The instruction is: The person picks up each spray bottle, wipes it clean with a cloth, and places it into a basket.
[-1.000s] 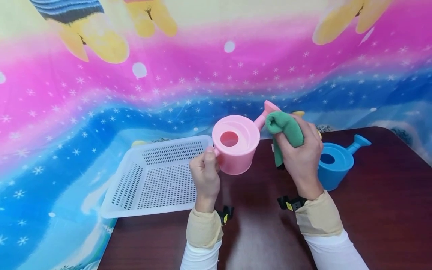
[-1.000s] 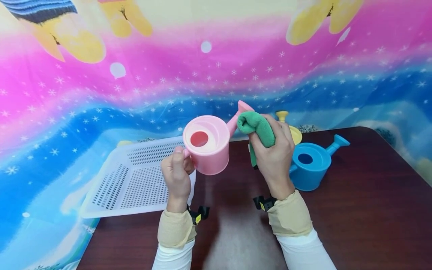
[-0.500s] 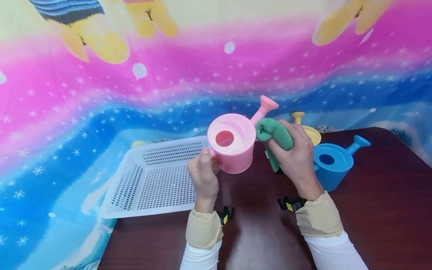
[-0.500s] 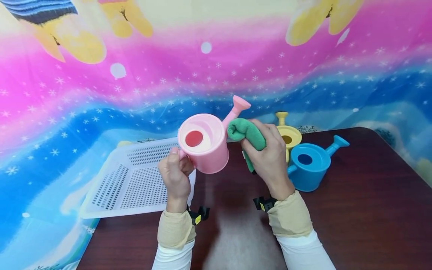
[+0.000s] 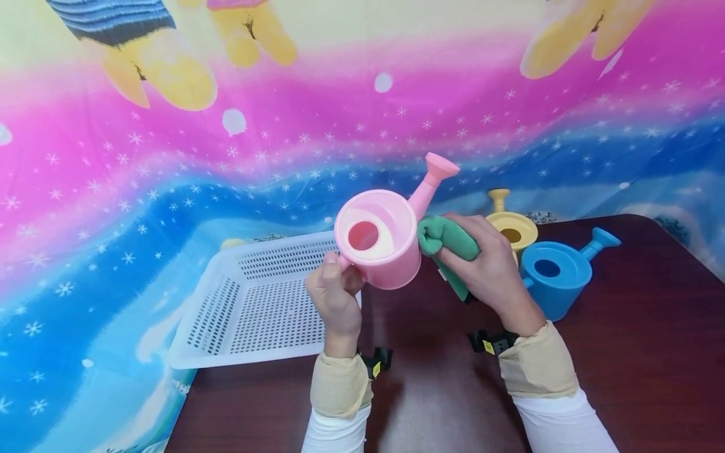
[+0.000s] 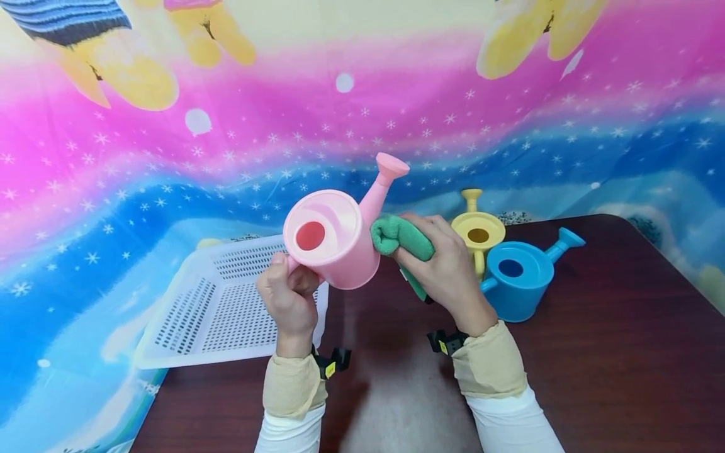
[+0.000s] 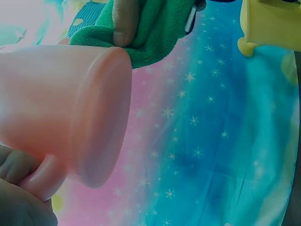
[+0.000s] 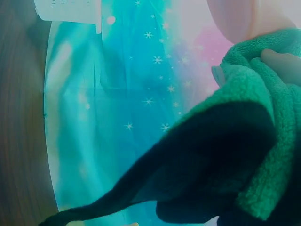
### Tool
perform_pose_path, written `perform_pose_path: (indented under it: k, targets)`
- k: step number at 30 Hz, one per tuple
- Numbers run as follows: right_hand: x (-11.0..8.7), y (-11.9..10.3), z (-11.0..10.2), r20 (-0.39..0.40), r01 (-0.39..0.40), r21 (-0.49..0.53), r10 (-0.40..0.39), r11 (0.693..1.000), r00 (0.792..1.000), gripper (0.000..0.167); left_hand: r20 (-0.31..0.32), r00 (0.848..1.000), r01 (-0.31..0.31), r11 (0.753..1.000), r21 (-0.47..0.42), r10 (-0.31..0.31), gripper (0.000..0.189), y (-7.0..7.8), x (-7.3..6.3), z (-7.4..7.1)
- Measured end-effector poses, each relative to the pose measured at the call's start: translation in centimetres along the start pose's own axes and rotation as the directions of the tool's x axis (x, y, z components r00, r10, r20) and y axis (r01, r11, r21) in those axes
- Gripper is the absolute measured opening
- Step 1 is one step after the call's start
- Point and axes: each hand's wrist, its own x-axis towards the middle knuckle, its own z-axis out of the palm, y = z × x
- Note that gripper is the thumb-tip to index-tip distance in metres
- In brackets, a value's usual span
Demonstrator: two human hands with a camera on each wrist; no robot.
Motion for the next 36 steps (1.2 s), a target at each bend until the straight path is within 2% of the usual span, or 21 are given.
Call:
perform_pose_path:
  k: [9, 15, 21, 27, 36]
  targets:
    - [0.0, 0.12, 0.19, 0.027, 0.008, -0.013, -0.007, 1.0, 1.0, 0.052, -0.019, 0.998, -0.058, 0.997, -0.058, 0.057, 0.046, 0.31, -0.06, -0.07]
    - [0.03, 0.26, 0.24, 0.015, 0.031, -0.022, -0.031, 0.999, 0.999, 0.053, -0.01, 0.999, -0.045, 0.997, -0.062, 0.044, 0.047, 0.51, 0.07, -0.1]
    - [0.02, 0.58, 0.28, -0.012, 0.061, -0.014, -0.061, 0.998, 0.998, 0.055, 0.008, 1.0, 0.003, 0.994, -0.107, -0.002, 0.046, 0.48, 0.05, -0.3]
    - [-0.1, 0.61, 0.22, -0.034, 0.063, -0.016, -0.064, 0.998, 0.997, 0.057, 0.06, 0.997, 0.047, 0.995, -0.094, -0.041, 0.045, 0.75, 0.06, -0.51]
    - [-0.25, 0.75, 0.18, -0.071, 0.073, -0.001, -0.073, 0.997, 0.995, 0.054, 0.161, 0.986, 0.062, 0.996, -0.063, -0.051, 0.054, 0.82, 0.28, -0.63]
